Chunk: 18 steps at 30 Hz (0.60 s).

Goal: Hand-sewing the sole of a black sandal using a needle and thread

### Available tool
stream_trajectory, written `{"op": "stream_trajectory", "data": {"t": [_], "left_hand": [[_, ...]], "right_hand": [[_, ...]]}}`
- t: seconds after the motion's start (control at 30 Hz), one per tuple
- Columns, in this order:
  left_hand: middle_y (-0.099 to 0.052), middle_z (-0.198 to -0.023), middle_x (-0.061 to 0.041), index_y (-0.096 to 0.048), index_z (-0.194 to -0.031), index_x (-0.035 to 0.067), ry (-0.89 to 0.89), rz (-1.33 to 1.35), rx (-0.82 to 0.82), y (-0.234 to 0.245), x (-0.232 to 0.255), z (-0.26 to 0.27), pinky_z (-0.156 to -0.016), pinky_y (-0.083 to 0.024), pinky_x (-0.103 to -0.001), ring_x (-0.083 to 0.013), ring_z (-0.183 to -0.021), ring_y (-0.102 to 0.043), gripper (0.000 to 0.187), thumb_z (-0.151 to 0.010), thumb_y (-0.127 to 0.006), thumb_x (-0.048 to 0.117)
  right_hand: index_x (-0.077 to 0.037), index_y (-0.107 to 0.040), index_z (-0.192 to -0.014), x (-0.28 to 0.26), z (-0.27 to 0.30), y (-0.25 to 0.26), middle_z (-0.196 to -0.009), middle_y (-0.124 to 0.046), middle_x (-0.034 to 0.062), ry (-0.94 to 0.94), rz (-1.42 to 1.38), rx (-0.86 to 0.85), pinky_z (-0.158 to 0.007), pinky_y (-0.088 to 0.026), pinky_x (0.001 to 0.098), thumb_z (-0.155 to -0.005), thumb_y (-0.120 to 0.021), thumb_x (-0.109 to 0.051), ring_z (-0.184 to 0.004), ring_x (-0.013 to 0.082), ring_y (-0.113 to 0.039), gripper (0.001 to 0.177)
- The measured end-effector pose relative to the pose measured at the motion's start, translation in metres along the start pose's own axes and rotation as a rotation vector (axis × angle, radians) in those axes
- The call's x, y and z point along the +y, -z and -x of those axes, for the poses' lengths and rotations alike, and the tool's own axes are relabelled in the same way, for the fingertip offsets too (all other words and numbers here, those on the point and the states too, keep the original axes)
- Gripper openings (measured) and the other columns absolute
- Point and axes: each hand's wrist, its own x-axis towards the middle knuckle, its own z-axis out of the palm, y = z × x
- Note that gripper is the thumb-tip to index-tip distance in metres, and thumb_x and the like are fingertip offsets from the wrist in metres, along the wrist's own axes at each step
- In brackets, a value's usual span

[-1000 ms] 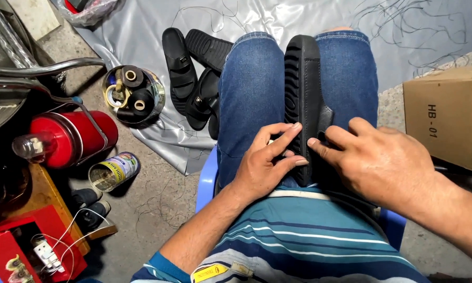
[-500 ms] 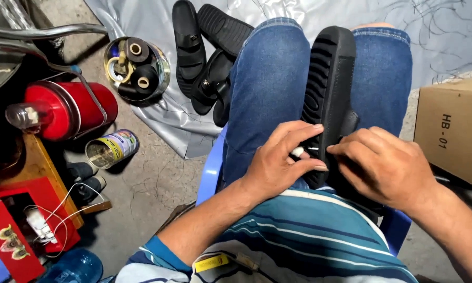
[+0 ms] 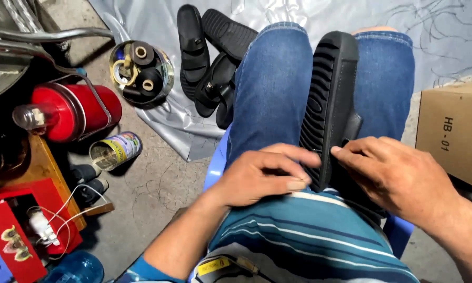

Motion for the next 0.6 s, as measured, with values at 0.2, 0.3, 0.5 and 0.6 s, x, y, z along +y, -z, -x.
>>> {"op": "stream_trajectory", "data": {"t": [0.2, 0.3, 0.5, 0.6], "left_hand": [[-0.061, -0.092, 0.003, -0.06, -0.101, 0.026, -0.048, -0.668, 0.315, -0.011, -0.001, -0.025, -0.075, -0.047, -0.028, -0.0157, -0.087, -0.063, 0.016, -0.087, -0.052, 0.027], [-0.07, -0.087, 0.008, -0.041, -0.106, 0.017, 0.282, -0.698, 0.111, -0.012, 0.015, -0.034, -0.065, -0.048, -0.043, -0.0213, -0.084, -0.066, 0.026, -0.083, -0.054, 0.021], [-0.048, -0.09, -0.007, -0.033, -0.134, 0.031, 0.074, -0.955, -0.067, -0.02, 0.013, -0.032, -0.054, -0.047, -0.051, -0.0373, -0.072, -0.059, 0.065, -0.075, -0.043, 0.006], [-0.043, -0.082, -0.006, -0.036, -0.134, 0.038, 0.106, -1.069, -0.105, -0.012, 0.011, -0.032, -0.046, -0.045, -0.048, -0.0334, -0.062, -0.056, 0.057, -0.083, -0.045, 0.014]], "right_hand": [[-0.023, -0.054, -0.119, -0.002, 0.001, 0.0, -0.098, -0.057, -0.003, 0.025, -0.043, 0.028, -0.053, -0.049, 0.0327, -0.079, -0.057, -0.021, -0.075, 0.0193, -0.057, 0.04], [-0.025, -0.054, -0.118, -0.002, 0.0, -0.002, -0.099, -0.056, -0.0033, -0.012, -0.04, -0.013, -0.055, -0.049, 0.0343, -0.08, -0.055, -0.021, -0.077, 0.0201, -0.058, 0.039], [-0.035, -0.05, -0.115, -0.009, -0.006, 0.016, -0.091, -0.05, -0.0073, -0.167, 0.012, -0.166, -0.035, -0.05, 0.0378, -0.079, -0.054, -0.033, -0.071, 0.0167, -0.059, 0.037], [-0.052, -0.023, -0.134, 0.011, 0.003, 0.028, -0.083, -0.041, -0.0105, -0.236, 0.211, -0.599, -0.035, -0.055, 0.0258, -0.078, -0.048, -0.051, -0.06, 0.0082, -0.057, 0.062]]}}
